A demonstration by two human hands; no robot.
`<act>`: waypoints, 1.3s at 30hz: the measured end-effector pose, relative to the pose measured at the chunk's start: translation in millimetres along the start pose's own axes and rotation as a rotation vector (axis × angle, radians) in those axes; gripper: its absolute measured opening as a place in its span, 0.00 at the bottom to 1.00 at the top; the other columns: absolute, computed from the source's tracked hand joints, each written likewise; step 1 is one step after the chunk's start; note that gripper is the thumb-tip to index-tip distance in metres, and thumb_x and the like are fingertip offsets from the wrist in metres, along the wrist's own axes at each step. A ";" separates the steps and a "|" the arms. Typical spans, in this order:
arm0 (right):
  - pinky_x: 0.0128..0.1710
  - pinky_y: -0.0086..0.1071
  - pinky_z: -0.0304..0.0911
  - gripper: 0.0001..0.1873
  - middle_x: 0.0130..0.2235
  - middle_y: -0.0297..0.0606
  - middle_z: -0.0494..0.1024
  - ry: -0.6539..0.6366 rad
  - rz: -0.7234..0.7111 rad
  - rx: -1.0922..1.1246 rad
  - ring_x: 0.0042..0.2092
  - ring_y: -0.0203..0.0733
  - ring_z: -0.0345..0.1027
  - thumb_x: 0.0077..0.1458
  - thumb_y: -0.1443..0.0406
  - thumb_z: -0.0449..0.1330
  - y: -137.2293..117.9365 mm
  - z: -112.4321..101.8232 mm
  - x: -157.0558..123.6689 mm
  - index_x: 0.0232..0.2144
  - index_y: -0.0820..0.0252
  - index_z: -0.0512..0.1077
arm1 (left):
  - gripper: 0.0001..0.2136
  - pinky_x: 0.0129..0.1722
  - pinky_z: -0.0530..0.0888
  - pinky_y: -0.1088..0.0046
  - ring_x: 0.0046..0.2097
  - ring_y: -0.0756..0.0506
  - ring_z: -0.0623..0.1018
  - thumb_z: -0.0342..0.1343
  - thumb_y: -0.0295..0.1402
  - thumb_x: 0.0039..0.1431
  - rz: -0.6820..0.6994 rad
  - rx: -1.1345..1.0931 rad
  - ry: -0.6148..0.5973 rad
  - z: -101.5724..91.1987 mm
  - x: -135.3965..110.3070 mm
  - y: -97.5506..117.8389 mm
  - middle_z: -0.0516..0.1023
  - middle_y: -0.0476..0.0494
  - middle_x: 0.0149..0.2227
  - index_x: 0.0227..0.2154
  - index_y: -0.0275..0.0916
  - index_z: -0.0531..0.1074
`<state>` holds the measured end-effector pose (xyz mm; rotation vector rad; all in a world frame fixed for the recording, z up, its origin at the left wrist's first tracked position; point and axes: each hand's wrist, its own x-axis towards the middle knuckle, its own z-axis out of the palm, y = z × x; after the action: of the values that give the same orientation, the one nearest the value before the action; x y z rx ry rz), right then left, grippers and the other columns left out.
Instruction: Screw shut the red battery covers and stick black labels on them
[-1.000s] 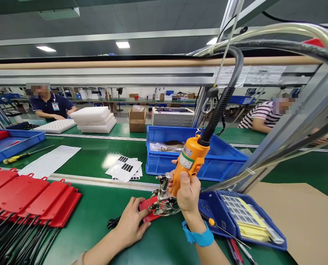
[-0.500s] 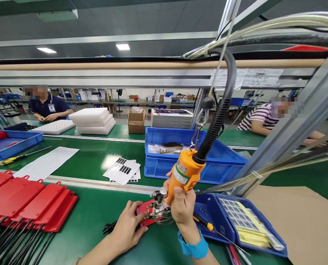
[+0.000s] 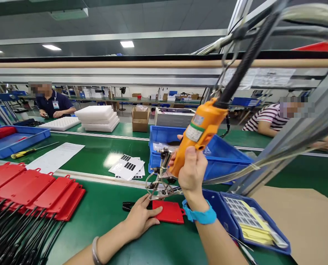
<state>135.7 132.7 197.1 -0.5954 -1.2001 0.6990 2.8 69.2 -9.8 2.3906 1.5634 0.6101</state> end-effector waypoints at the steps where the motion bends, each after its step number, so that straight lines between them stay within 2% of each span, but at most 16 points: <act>1: 0.15 0.28 0.61 0.29 0.23 0.32 0.70 -0.025 0.028 0.000 0.18 0.34 0.61 0.58 0.44 0.55 9.8 1.7 -4.4 0.46 0.62 0.74 | 0.21 0.63 0.64 0.52 0.65 0.34 0.65 0.59 0.48 0.60 -0.023 -0.003 0.008 -1.7 -0.8 -0.1 0.68 0.39 0.62 0.57 0.56 0.70; 4: 0.15 0.29 0.61 0.29 0.22 0.31 0.69 -0.069 0.108 0.012 0.18 0.36 0.63 0.58 0.43 0.56 36.2 4.0 -19.6 0.47 0.61 0.72 | 0.21 0.63 0.62 0.49 0.64 0.35 0.66 0.57 0.48 0.62 -0.031 -0.002 -0.009 -6.6 -3.2 0.3 0.72 0.39 0.59 0.58 0.58 0.69; 7: 0.13 0.28 0.59 0.30 0.22 0.31 0.69 -0.077 0.143 0.010 0.17 0.36 0.62 0.57 0.42 0.56 49.2 5.1 -28.8 0.46 0.62 0.70 | 0.22 0.63 0.62 0.51 0.63 0.36 0.67 0.59 0.47 0.61 -0.021 -0.018 -0.031 -7.2 -3.2 1.0 0.73 0.39 0.58 0.58 0.57 0.69; 11: 0.12 0.28 0.58 0.30 0.21 0.30 0.68 -0.083 0.152 -0.001 0.17 0.36 0.61 0.56 0.41 0.56 52.7 5.4 -29.9 0.43 0.61 0.69 | 0.22 0.64 0.60 0.52 0.64 0.37 0.66 0.60 0.47 0.60 -0.019 -0.048 -0.017 -2.7 -1.7 0.7 0.70 0.39 0.61 0.57 0.58 0.69; 17: 0.14 0.30 0.60 0.27 0.21 0.31 0.69 -0.116 0.169 0.003 0.17 0.38 0.62 0.57 0.41 0.56 57.7 6.6 -30.3 0.40 0.59 0.68 | 0.22 0.63 0.61 0.51 0.64 0.36 0.66 0.61 0.49 0.58 -0.030 -0.068 -0.018 3.4 0.4 -1.2 0.71 0.41 0.60 0.56 0.60 0.70; 22: 0.16 0.31 0.63 0.26 0.20 0.31 0.68 -0.134 0.180 -0.009 0.18 0.38 0.63 0.56 0.41 0.56 64.5 10.9 -33.7 0.37 0.58 0.69 | 0.22 0.62 0.63 0.51 0.60 0.36 0.70 0.61 0.50 0.57 -0.041 -0.061 -0.019 7.2 2.5 -1.9 0.75 0.42 0.56 0.55 0.61 0.71; 25: 0.14 0.31 0.61 0.28 0.20 0.31 0.69 -0.114 0.162 -0.022 0.16 0.36 0.60 0.55 0.40 0.55 66.3 8.8 -37.9 0.37 0.59 0.69 | 0.22 0.61 0.63 0.52 0.57 0.37 0.72 0.61 0.50 0.57 -0.057 -0.048 -0.023 5.3 2.0 -0.6 0.76 0.43 0.54 0.55 0.61 0.71; 28: 0.12 0.30 0.58 0.27 0.20 0.33 0.69 -0.066 0.112 -0.036 0.15 0.35 0.59 0.54 0.41 0.56 54.4 1.7 -38.8 0.33 0.59 0.70 | 0.22 0.61 0.62 0.51 0.58 0.36 0.70 0.61 0.47 0.59 -0.027 -0.042 -0.029 -2.3 -2.2 0.8 0.74 0.41 0.55 0.56 0.58 0.71; 30: 0.12 0.29 0.55 0.26 0.20 0.34 0.69 -0.028 0.077 -0.037 0.15 0.36 0.59 0.54 0.42 0.57 34.2 -3.7 -34.2 0.28 0.59 0.70 | 0.22 0.59 0.65 0.52 0.58 0.36 0.70 0.60 0.42 0.61 0.038 -0.039 -0.035 -8.7 -6.0 1.0 0.70 0.38 0.58 0.58 0.55 0.69; 32: 0.13 0.29 0.55 0.26 0.22 0.36 0.70 0.030 0.023 -0.054 0.17 0.36 0.61 0.55 0.42 0.58 7.1 -8.0 -26.3 0.27 0.59 0.71 | 0.22 0.56 0.68 0.53 0.56 0.36 0.70 0.60 0.38 0.61 0.073 -0.038 -0.038 -13.8 -8.0 0.5 0.67 0.38 0.61 0.58 0.53 0.68; 34: 0.14 0.30 0.57 0.26 0.23 0.38 0.70 0.108 -0.051 -0.098 0.18 0.37 0.62 0.56 0.43 0.57 -18.7 -10.4 -18.5 0.33 0.60 0.75 | 0.22 0.53 0.70 0.54 0.53 0.36 0.71 0.62 0.37 0.59 0.014 -0.046 -0.027 -16.4 -6.7 -0.5 0.67 0.38 0.59 0.57 0.52 0.70; 36: 0.16 0.32 0.60 0.26 0.23 0.38 0.70 0.162 -0.089 -0.135 0.19 0.38 0.63 0.58 0.44 0.55 -33.6 -11.5 -14.9 0.36 0.61 0.77 | 0.23 0.50 0.72 0.58 0.51 0.37 0.73 0.67 0.39 0.55 -0.107 -0.090 0.001 -16.3 -2.3 -2.1 0.70 0.39 0.54 0.54 0.50 0.73; 39: 0.16 0.32 0.61 0.25 0.24 0.40 0.71 0.147 -0.011 -0.111 0.20 0.40 0.64 0.57 0.45 0.55 -26.8 -13.5 -21.1 0.29 0.59 0.76 | 0.20 0.46 0.74 0.64 0.47 0.40 0.74 0.71 0.39 0.49 -0.223 -0.191 0.034 -12.5 5.3 -5.5 0.71 0.43 0.47 0.46 0.48 0.79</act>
<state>148.8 98.6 200.3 -0.7202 -1.1095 0.5721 -5.6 75.8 0.3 2.0440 1.6728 0.7198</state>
